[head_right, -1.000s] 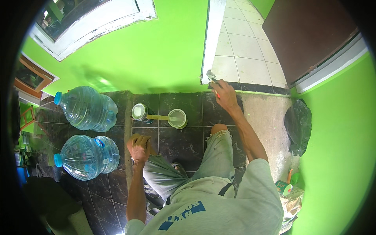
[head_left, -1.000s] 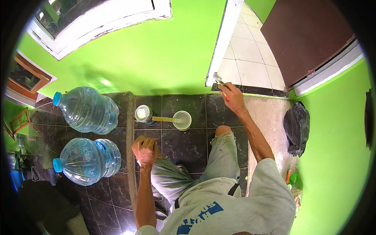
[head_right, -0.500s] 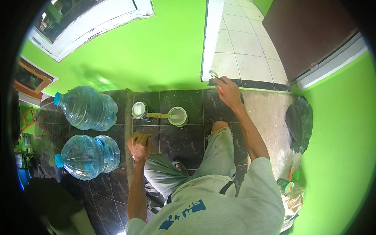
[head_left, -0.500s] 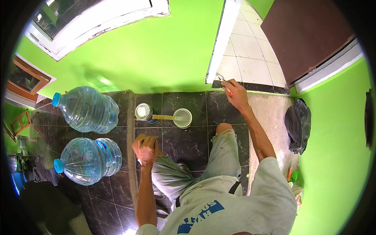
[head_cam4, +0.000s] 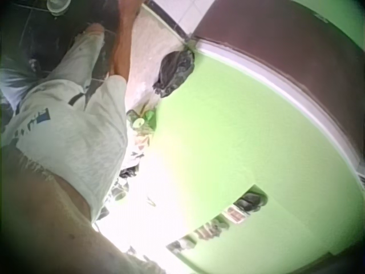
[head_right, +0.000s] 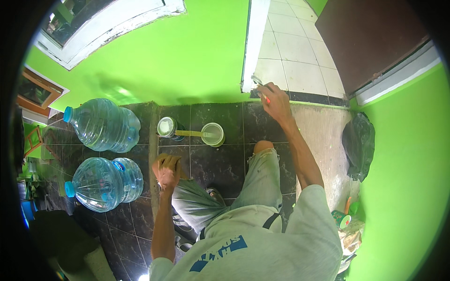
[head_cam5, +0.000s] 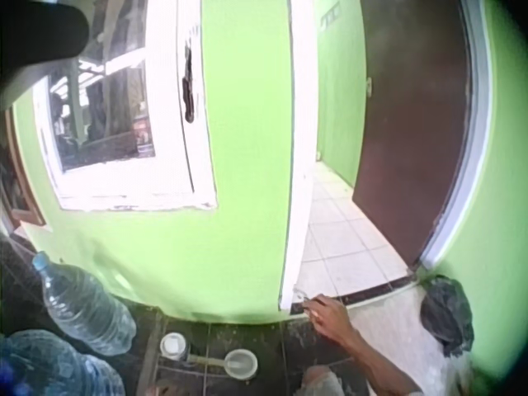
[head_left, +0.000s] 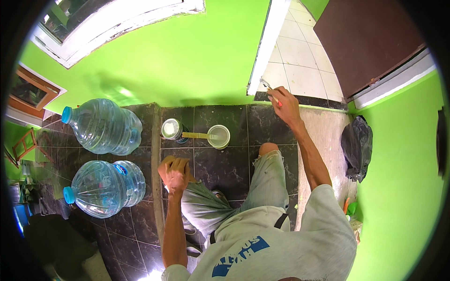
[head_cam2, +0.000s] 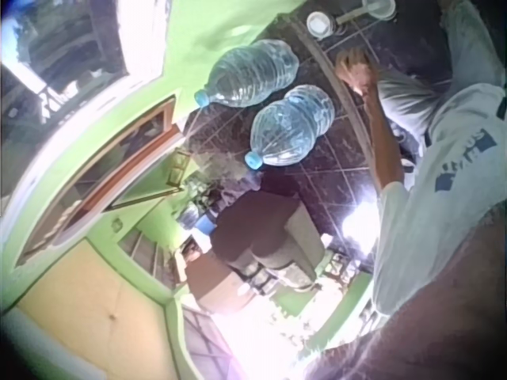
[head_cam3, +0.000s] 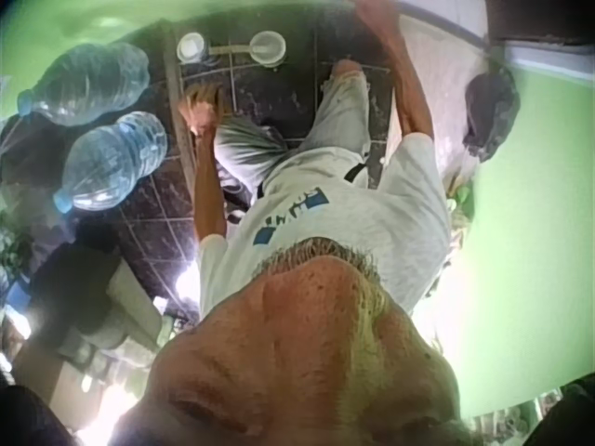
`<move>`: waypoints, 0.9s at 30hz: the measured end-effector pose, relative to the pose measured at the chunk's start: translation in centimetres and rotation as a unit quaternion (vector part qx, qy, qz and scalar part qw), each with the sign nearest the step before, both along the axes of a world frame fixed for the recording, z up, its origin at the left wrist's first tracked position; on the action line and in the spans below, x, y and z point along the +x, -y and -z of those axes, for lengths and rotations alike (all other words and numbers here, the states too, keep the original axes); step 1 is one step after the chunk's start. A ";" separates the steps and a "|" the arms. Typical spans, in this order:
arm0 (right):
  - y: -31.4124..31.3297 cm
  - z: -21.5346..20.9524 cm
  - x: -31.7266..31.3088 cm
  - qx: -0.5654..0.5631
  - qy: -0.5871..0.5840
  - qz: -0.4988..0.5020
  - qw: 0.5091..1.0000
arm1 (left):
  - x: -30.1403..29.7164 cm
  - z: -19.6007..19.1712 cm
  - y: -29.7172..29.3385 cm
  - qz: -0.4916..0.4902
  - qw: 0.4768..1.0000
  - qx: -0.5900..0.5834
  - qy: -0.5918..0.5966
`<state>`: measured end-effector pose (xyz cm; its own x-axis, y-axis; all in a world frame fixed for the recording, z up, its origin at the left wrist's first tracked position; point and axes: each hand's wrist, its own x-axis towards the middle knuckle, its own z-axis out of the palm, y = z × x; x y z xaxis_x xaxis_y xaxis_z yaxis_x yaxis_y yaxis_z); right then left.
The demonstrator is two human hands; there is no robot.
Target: The person sits on the floor and paints the white door frame with a brush, repeatedly dipping the brush into a paint can. The person works along the vertical and horizontal edges of the frame, applying white paint over the existing surface.
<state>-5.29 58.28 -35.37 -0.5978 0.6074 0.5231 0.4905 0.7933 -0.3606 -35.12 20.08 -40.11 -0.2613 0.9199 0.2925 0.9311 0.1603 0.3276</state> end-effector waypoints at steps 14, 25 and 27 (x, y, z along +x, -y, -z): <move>0.3 0.0 -0.2 0.020 0.015 0.007 1.000 | -0.8 1.4 0.4 0.014 1.000 -0.004 -0.008; -0.2 -21.0 -2.0 0.132 -0.083 0.001 0.988 | -0.3 0.1 0.3 0.005 1.000 0.003 -0.011; -0.1 -25.3 -0.8 0.156 -0.137 0.026 0.978 | 0.0 0.5 -0.9 0.019 1.000 0.007 -0.009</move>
<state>-6.09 58.35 -10.03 -0.3822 0.4185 0.8239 0.4519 0.8624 -0.2284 -35.11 20.95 -40.64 -0.2211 0.9245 0.3103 0.9421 0.1203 0.3129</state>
